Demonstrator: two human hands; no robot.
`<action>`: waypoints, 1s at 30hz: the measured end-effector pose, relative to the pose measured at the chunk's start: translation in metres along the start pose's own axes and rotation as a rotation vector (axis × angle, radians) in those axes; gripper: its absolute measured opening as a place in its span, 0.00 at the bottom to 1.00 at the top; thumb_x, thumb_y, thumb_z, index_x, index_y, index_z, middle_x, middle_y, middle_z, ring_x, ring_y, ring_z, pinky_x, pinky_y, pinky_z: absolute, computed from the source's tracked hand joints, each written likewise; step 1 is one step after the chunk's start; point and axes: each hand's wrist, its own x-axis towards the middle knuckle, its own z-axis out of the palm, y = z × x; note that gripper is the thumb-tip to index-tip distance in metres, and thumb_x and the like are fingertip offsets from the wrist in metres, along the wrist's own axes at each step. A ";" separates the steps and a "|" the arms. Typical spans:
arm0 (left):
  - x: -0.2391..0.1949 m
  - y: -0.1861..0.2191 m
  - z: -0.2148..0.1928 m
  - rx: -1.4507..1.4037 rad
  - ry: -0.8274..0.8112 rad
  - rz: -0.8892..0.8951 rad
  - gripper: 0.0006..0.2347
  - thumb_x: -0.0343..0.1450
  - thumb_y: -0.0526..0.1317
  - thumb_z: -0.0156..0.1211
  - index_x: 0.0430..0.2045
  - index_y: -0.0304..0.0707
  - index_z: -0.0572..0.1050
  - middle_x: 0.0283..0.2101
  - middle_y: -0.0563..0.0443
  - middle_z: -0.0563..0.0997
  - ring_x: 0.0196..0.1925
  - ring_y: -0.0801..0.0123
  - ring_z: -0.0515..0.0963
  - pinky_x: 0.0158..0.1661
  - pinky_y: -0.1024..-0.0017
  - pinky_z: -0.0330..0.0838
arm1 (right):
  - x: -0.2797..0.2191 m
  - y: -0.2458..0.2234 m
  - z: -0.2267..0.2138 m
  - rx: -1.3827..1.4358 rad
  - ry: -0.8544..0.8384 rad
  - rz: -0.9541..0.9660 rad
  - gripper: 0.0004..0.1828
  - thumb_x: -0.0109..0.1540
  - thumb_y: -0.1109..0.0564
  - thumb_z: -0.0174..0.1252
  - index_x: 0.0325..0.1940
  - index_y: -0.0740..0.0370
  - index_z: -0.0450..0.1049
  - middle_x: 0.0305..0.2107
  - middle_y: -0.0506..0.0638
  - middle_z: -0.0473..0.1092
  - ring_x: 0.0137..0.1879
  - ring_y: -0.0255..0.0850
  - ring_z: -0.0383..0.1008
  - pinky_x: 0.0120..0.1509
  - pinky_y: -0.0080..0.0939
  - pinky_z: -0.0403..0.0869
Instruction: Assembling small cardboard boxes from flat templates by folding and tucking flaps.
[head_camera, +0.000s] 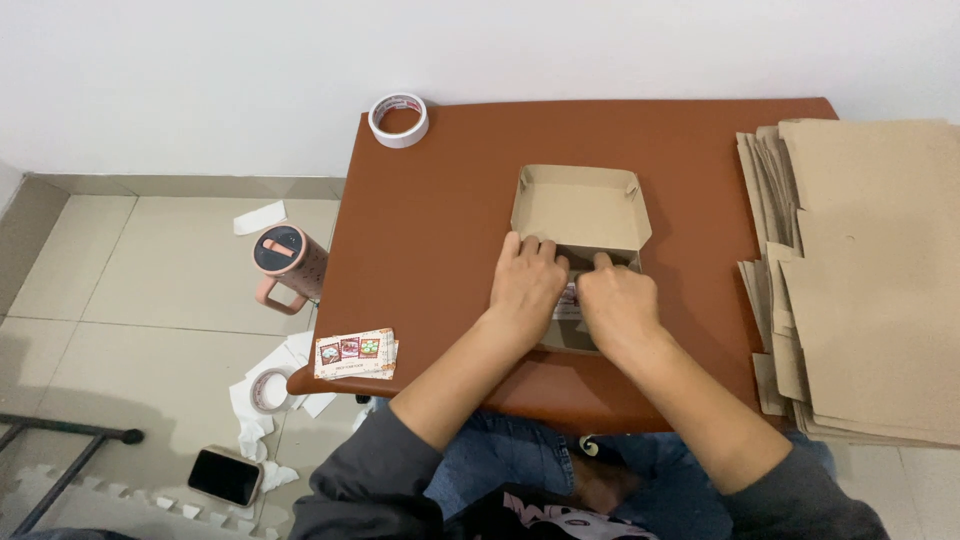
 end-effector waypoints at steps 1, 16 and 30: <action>0.000 -0.008 -0.013 -0.001 0.001 0.003 0.06 0.62 0.33 0.65 0.30 0.41 0.81 0.32 0.45 0.79 0.37 0.56 0.75 0.46 0.56 0.55 | -0.004 0.005 -0.019 -0.001 0.000 0.003 0.06 0.56 0.65 0.61 0.37 0.68 0.80 0.31 0.58 0.76 0.31 0.52 0.81 0.32 0.57 0.78; 0.013 -0.092 -0.039 -1.173 -0.288 -0.723 0.29 0.69 0.59 0.58 0.54 0.30 0.71 0.39 0.38 0.84 0.32 0.66 0.85 0.27 0.74 0.78 | 0.014 0.085 -0.029 1.108 0.007 0.509 0.18 0.68 0.51 0.58 0.49 0.71 0.71 0.41 0.69 0.75 0.43 0.52 0.79 0.36 0.45 0.79; -0.017 -0.103 -0.010 -1.307 -0.064 -0.381 0.16 0.68 0.35 0.64 0.51 0.40 0.79 0.42 0.48 0.85 0.39 0.71 0.79 0.41 0.69 0.77 | -0.007 0.099 -0.023 1.256 0.064 0.293 0.18 0.62 0.66 0.61 0.56 0.60 0.70 0.39 0.50 0.76 0.46 0.36 0.70 0.55 0.40 0.70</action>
